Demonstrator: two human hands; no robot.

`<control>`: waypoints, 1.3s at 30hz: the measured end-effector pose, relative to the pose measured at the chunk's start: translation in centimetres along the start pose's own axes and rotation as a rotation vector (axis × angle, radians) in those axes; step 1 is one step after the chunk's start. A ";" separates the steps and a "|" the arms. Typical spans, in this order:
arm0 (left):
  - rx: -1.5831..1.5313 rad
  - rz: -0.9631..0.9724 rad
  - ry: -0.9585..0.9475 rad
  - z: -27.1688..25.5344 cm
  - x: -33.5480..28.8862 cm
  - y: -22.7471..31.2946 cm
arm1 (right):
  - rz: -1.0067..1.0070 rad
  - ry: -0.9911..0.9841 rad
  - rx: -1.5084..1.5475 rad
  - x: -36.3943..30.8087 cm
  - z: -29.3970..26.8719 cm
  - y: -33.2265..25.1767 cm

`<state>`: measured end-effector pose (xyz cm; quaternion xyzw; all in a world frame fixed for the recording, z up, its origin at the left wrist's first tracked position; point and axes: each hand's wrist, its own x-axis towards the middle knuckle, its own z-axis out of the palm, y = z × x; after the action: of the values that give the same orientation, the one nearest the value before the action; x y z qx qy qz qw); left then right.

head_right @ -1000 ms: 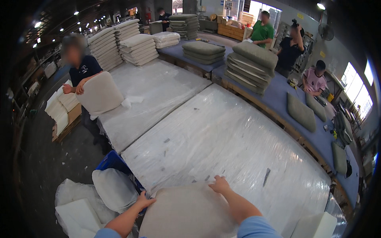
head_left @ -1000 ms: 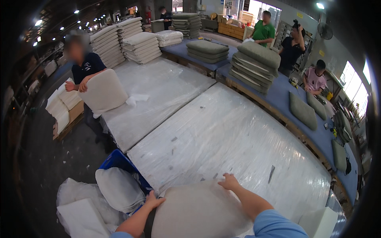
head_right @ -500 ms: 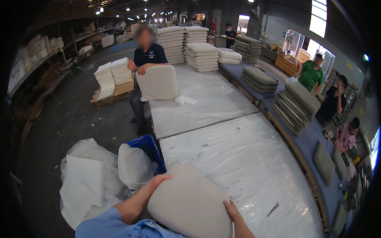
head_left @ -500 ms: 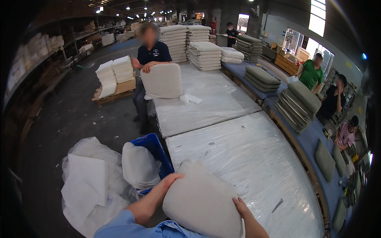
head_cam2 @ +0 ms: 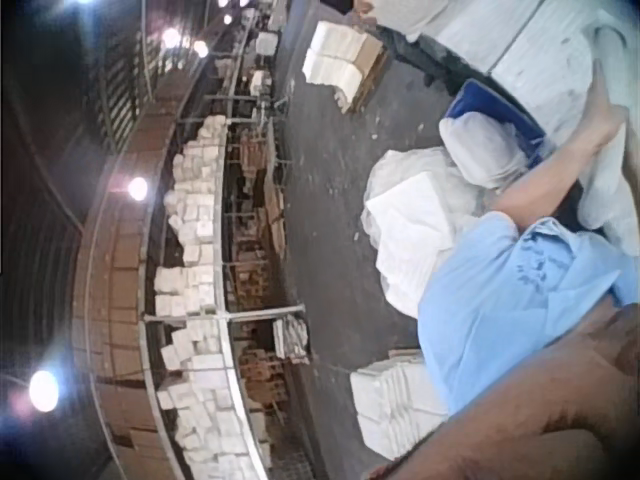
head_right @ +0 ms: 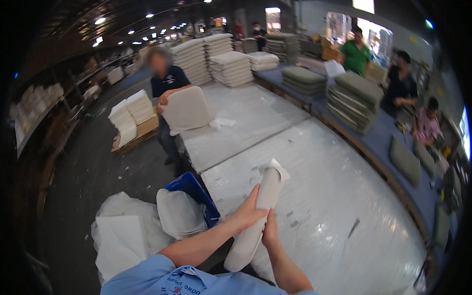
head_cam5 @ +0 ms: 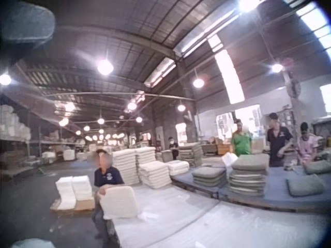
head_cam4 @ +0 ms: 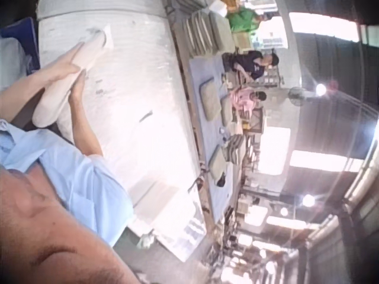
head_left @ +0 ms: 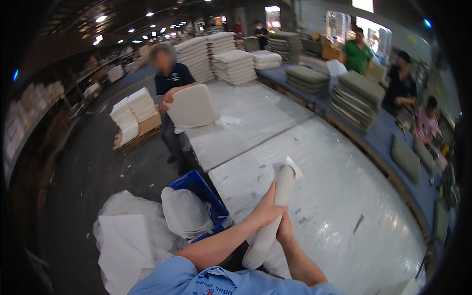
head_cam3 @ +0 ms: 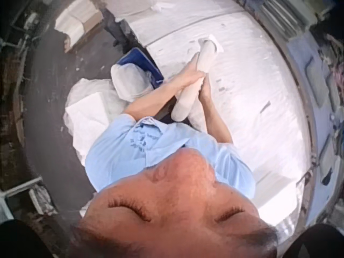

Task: The person repeatedly picks up white pillow covers, opens them, and inserts white foam inserts by hand. The person then folds the covers closed and stacks the finished pillows. The person also pulls loose white filling from a green bag and places it onto foam pieces.

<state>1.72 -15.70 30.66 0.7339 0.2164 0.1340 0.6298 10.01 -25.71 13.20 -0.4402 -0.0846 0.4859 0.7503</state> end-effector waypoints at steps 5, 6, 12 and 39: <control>-0.165 -0.023 0.021 0.9 0.0 -0.2 | -0.421 0.041 -0.274 -5.1 7.1 -7.1; -0.160 0.000 0.030 1.3 0.4 -0.4 | -0.467 0.082 -0.351 -5.1 7.0 -7.4; -0.240 0.009 0.025 1.9 2.3 -2.0 | -0.560 0.116 -0.604 -3.6 6.9 -10.3; -0.066 0.349 -0.100 -4.8 17.1 -4.9 | -0.743 0.145 -0.533 10.0 0.7 -18.7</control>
<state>13.57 -2.66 25.38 0.7451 0.0498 0.2113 0.6306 27.02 -19.90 24.47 -0.5904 -0.3058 0.1132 0.7384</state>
